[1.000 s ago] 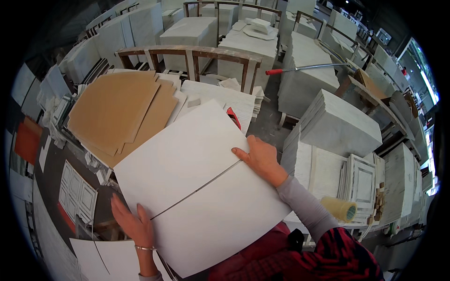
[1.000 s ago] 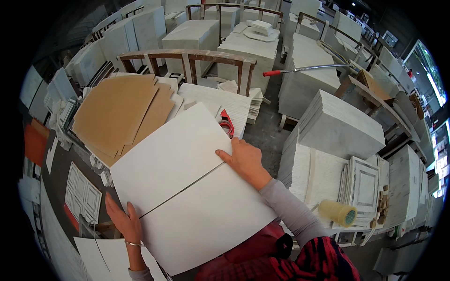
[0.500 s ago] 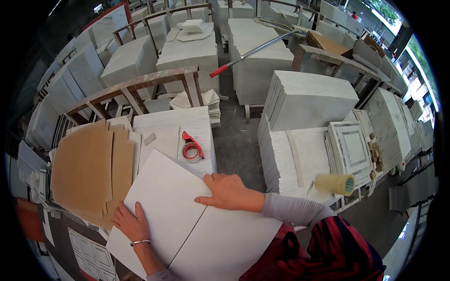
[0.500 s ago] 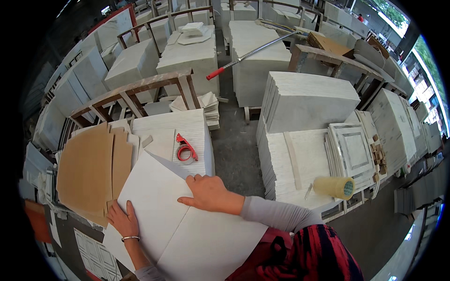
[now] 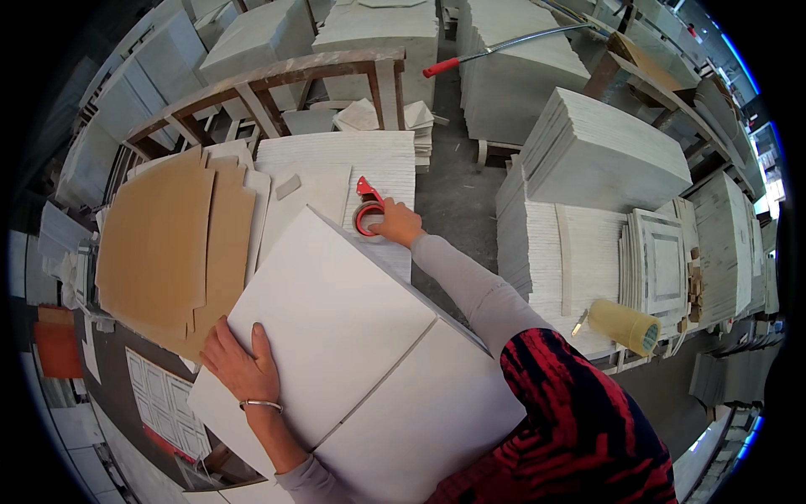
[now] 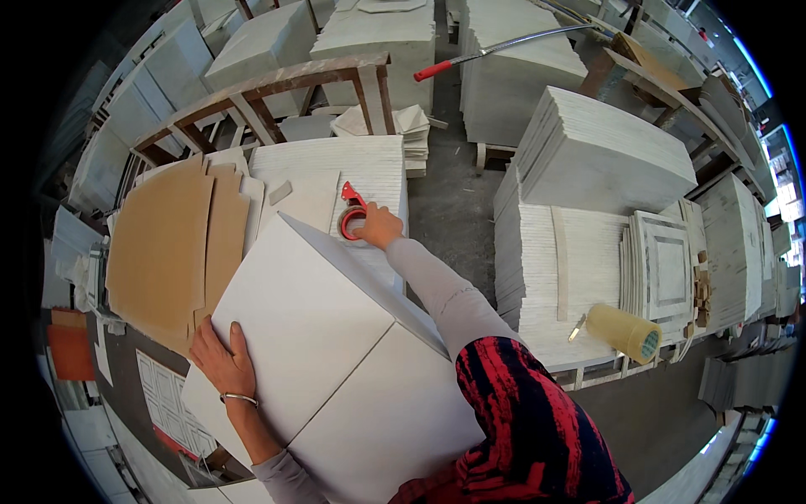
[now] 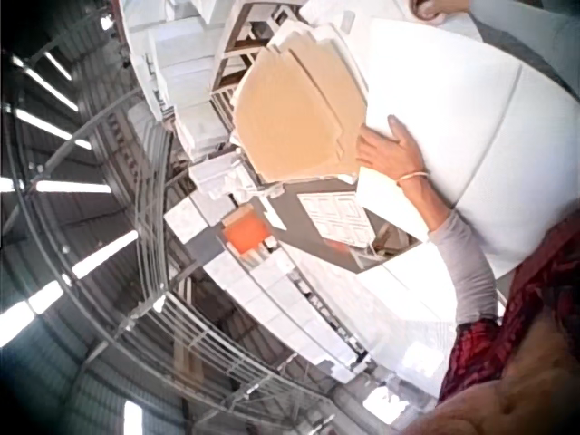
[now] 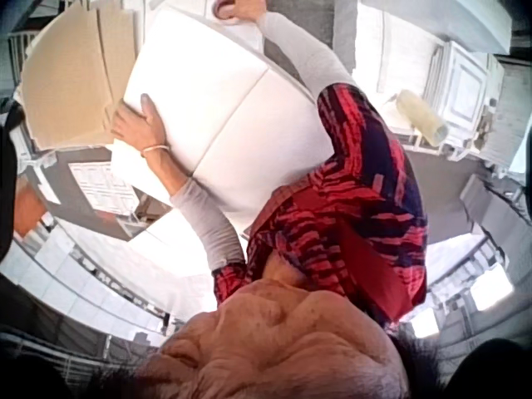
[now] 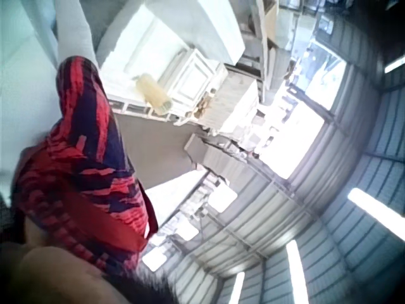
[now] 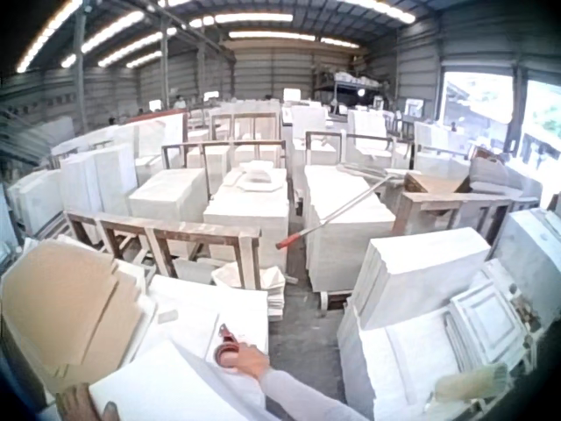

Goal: The person assembles flat cardboard boxes by folding them into shape and sealing the seams with a handheld tape dispenser. They repeatedly pick up a flat box, fold it, apply tape, and place the finished box into a stack.

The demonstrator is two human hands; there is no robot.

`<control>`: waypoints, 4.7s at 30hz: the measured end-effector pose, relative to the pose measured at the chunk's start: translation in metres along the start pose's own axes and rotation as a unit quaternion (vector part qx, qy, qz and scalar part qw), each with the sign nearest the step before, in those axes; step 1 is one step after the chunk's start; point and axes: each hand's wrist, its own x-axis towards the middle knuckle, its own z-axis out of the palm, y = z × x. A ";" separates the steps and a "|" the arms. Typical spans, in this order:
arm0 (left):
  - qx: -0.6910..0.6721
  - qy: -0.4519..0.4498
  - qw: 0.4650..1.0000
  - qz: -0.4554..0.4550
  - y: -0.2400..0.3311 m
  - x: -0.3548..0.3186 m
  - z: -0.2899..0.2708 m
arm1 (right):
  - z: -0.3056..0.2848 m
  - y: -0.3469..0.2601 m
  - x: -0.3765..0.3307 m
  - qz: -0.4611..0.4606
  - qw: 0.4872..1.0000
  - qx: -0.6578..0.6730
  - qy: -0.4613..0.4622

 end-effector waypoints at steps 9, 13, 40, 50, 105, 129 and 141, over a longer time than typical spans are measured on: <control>0.001 0.014 1.000 -0.019 -0.001 -0.007 -0.003 | -0.061 0.000 -0.028 0.057 0.749 0.651 -0.103; 0.003 0.032 0.999 -0.034 -0.005 -0.008 0.001 | -0.139 -0.062 -0.118 -0.202 0.671 0.712 -0.042; -0.063 -0.078 0.993 -0.056 -0.048 -0.135 -0.062 | -0.128 -0.153 -0.277 -0.610 0.780 -0.004 -0.141; -0.079 -0.062 0.994 -0.052 -0.047 -0.139 -0.056 | -0.071 -0.176 -0.289 -0.657 0.732 0.023 -0.178; -0.059 -0.234 0.909 -0.339 -0.121 -0.203 -0.074 | -0.080 -0.202 -0.296 -0.696 0.676 -0.150 -0.190; -0.183 -0.025 0.981 0.061 -0.042 -0.012 -0.020 | -0.215 -0.154 -0.246 -0.734 0.595 -0.243 -0.219; -0.215 -0.043 0.970 0.099 -0.027 0.013 -0.017 | -0.283 -0.036 -0.178 -0.609 0.709 -0.284 -0.214</control>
